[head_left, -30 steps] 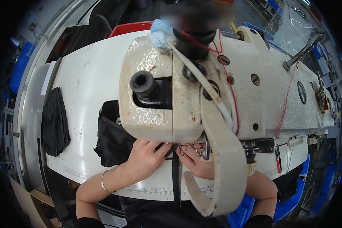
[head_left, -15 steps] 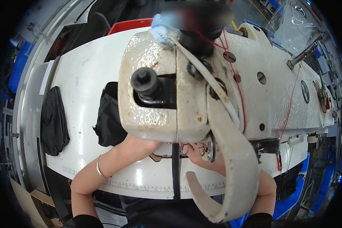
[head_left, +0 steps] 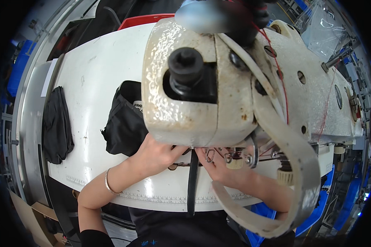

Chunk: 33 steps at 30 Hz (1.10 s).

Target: Sewing and assembling black leather bags using an industrial sewing machine.

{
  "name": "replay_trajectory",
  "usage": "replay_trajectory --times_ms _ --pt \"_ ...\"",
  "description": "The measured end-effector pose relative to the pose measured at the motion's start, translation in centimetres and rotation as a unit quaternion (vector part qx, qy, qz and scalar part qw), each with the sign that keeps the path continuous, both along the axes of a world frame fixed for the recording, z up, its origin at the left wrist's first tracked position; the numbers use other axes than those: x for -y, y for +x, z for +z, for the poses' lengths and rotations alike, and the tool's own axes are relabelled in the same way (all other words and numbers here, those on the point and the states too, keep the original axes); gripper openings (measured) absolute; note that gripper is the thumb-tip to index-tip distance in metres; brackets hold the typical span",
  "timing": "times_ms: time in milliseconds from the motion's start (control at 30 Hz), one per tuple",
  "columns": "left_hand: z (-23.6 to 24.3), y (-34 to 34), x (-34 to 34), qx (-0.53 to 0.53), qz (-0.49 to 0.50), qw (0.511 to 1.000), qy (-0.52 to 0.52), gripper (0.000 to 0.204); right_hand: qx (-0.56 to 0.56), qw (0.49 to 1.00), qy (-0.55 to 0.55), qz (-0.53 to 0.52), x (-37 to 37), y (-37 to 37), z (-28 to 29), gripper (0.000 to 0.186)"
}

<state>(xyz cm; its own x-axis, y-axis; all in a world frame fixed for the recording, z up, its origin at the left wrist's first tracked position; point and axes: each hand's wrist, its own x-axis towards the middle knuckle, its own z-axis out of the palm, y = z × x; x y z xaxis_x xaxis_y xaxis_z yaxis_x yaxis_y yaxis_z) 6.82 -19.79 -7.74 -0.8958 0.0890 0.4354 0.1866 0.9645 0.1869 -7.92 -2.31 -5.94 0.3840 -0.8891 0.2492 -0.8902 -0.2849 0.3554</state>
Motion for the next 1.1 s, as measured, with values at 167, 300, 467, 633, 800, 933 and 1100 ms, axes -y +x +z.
replay_trajectory --times_ms 167,300,467,633,800,933,1100 --pt "-0.3 -0.2 0.1 0.024 -0.004 0.999 0.044 0.029 -0.148 0.988 -0.001 0.049 -0.5 -0.5 -2.4 0.038" --pt "-0.1 -0.3 -0.2 -0.004 -0.001 0.999 0.043 0.027 -0.134 0.991 -0.016 0.004 -1.4 -0.2 -3.3 0.038" --pt "0.9 -0.5 -0.7 -0.003 0.01 0.999 0.03 0.026 -0.334 0.937 0.013 0.103 -0.8 -0.9 -3.0 0.039" --pt "1.2 -0.3 -0.3 0.019 0.015 0.999 0.035 0.024 -0.322 0.941 0.049 0.086 0.5 -0.1 0.2 0.039" --pt "6.5 -1.0 -1.4 -0.002 0.076 0.993 0.089 0.024 -0.012 0.997 0.065 -0.046 0.2 0.1 -0.2 0.038" --pt "6.5 -0.9 -1.5 -0.016 0.081 0.994 0.072 0.024 0.042 0.996 0.018 -0.073 0.7 0.5 -1.6 0.036" --pt "6.0 -1.2 -1.3 -0.039 0.082 0.992 0.086 0.024 0.104 0.993 0.042 -0.042 0.7 -0.1 -0.5 0.032"
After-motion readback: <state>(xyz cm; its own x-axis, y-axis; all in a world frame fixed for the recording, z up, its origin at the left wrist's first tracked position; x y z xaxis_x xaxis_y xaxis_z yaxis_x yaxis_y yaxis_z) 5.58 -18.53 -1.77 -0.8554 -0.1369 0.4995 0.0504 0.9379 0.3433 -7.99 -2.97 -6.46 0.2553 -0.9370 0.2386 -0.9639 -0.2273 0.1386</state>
